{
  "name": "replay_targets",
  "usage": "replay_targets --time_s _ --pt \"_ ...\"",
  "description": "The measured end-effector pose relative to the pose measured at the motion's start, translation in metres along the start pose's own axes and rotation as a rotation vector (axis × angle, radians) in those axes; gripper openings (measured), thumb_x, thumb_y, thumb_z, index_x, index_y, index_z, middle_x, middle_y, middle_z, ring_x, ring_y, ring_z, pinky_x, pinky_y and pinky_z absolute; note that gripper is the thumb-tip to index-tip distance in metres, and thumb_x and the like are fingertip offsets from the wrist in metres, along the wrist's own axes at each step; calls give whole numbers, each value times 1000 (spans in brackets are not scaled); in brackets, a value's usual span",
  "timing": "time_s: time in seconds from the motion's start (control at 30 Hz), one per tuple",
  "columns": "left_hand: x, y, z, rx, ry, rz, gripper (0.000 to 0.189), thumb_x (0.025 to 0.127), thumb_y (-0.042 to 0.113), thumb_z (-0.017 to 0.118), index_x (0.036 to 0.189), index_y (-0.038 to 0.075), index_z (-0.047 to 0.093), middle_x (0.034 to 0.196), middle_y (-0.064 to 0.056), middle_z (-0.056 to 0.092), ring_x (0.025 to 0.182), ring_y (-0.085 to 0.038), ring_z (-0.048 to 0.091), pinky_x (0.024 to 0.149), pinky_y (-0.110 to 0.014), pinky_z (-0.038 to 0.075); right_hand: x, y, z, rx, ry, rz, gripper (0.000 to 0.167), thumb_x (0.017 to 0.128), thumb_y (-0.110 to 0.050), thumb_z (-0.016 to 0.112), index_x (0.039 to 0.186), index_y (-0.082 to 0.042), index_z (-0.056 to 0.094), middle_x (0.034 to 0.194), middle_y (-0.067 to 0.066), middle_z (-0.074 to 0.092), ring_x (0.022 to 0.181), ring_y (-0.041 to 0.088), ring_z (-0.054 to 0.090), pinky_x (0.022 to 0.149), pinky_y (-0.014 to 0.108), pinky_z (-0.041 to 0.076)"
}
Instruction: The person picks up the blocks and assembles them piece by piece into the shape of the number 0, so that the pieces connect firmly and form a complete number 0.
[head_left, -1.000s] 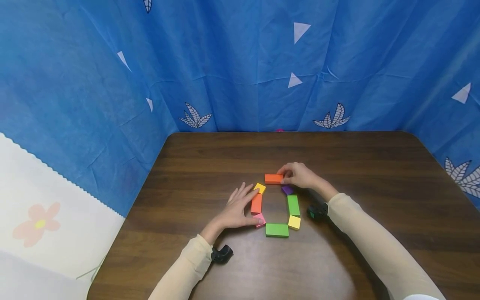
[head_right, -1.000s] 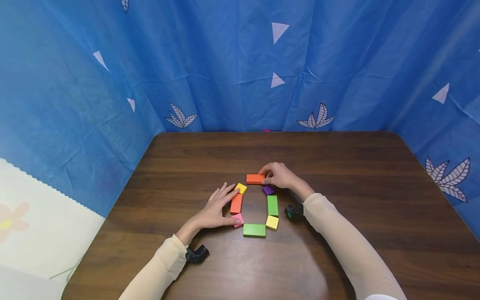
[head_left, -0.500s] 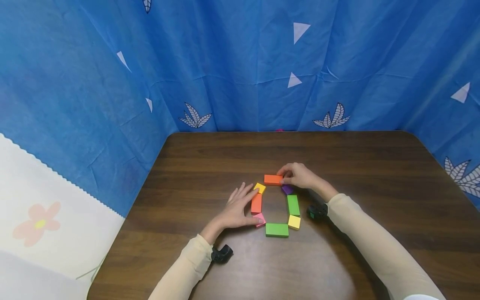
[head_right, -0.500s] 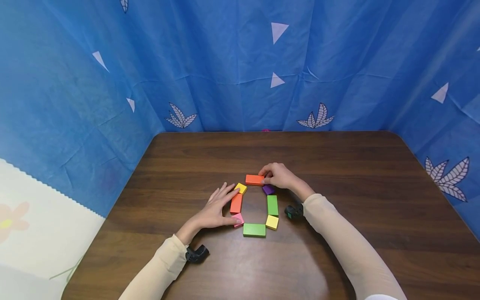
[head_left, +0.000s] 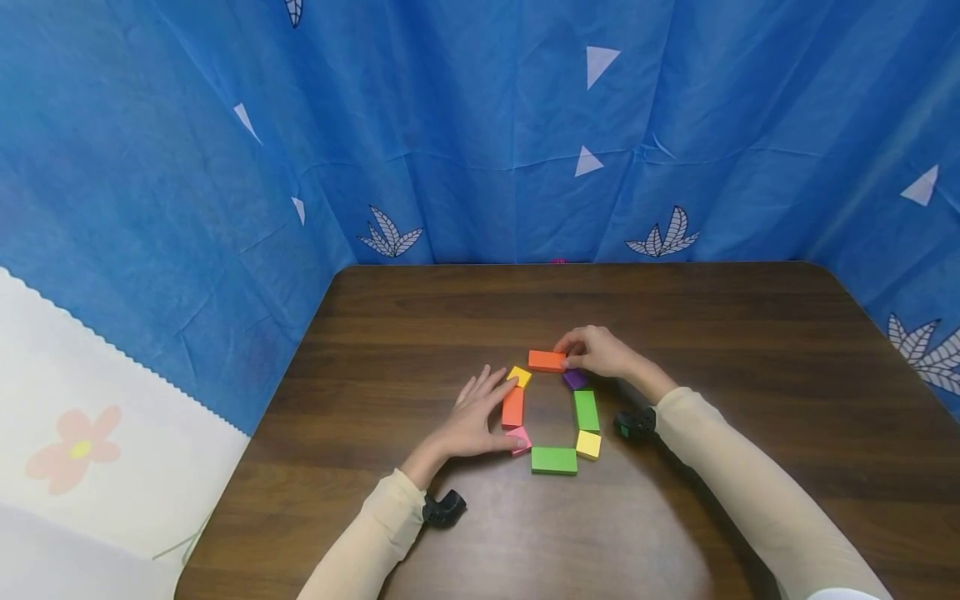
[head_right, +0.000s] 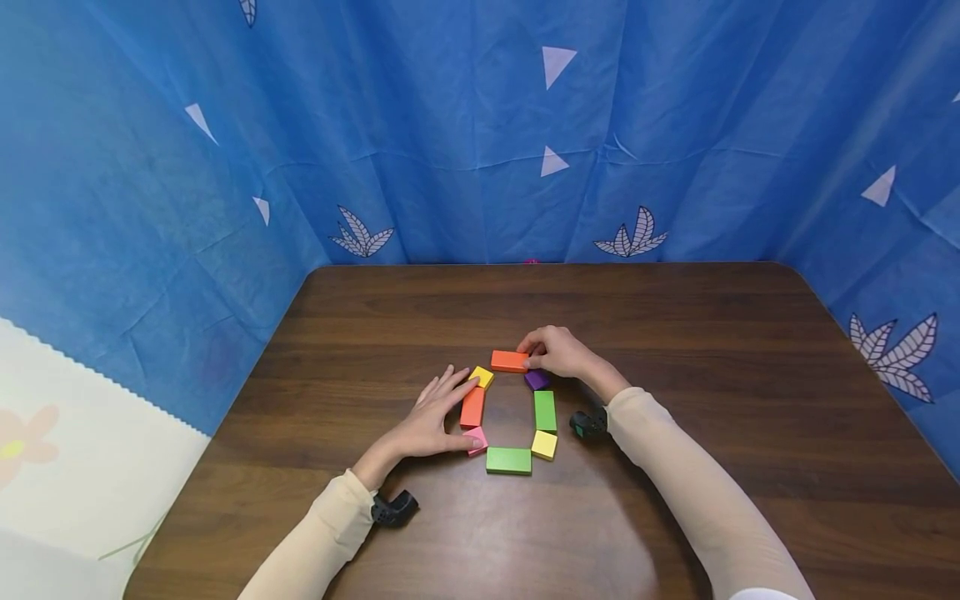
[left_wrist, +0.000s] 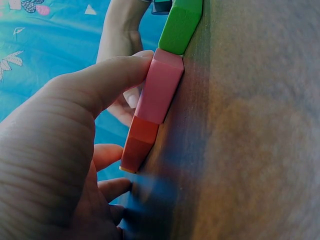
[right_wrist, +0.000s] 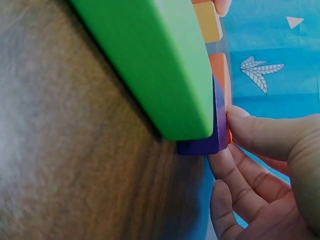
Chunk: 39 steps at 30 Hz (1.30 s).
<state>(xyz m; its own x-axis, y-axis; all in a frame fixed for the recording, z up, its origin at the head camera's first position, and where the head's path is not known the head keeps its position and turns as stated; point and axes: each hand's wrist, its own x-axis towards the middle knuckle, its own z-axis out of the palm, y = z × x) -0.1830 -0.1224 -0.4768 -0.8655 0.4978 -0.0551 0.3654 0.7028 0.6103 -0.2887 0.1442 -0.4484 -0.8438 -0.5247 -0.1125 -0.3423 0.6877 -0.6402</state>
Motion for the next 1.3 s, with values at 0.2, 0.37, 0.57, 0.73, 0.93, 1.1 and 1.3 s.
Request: replay_targets --time_s 0.2,0.37,0.57,0.73,0.93,1.1,1.3 --pt "0 1 -1 8 -2 0 96 76 53 74 154 19 30 164 -6 19 153 -28 2 122 -52 4 -1 0 1 -2 2 -4 24 89 -12 71 113 -8 71 111 12 68 93 24 59 87 42 55" --pt "-1 1 -1 8 -2 5 96 76 54 74 154 19 30 164 -6 19 153 -28 3 122 -53 4 -3 0 1 10 1 -9 25 88 -12 71 113 -8 71 112 12 67 93 24 59 87 41 56" --pt "-1 0 0 11 -2 2 97 76 54 74 155 20 30 164 -5 19 153 -27 3 122 -52 5 -3 -1 2 13 -2 -19 25 88 -13 72 113 -9 72 111 11 67 93 23 59 86 40 56" --pt "0 -1 1 13 5 7 96 76 54 75 154 20 31 164 -6 19 153 -28 3 122 -52 5 -4 -2 1 8 -5 -28 25 88 -13 72 113 -9 72 109 10 68 92 22 59 85 40 56" --pt "1 -2 1 18 8 10 97 76 54 75 154 19 30 164 -6 19 153 -28 4 122 -52 5 -5 -2 2 2 -8 -45 24 88 -12 72 112 -8 72 108 10 68 91 22 59 85 39 56" --pt "1 -1 1 16 6 9 97 76 54 75 154 19 30 164 -6 19 153 -28 3 122 -52 5 -6 -2 1 6 -6 -42 25 88 -12 72 112 -9 72 109 10 68 92 22 59 85 39 56" --pt "1 0 1 15 7 8 97 76 54 75 154 20 31 164 -6 19 153 -28 3 122 -52 5 -6 -1 1 5 -8 -48 25 88 -12 71 112 -9 72 109 10 68 91 22 59 84 39 56"
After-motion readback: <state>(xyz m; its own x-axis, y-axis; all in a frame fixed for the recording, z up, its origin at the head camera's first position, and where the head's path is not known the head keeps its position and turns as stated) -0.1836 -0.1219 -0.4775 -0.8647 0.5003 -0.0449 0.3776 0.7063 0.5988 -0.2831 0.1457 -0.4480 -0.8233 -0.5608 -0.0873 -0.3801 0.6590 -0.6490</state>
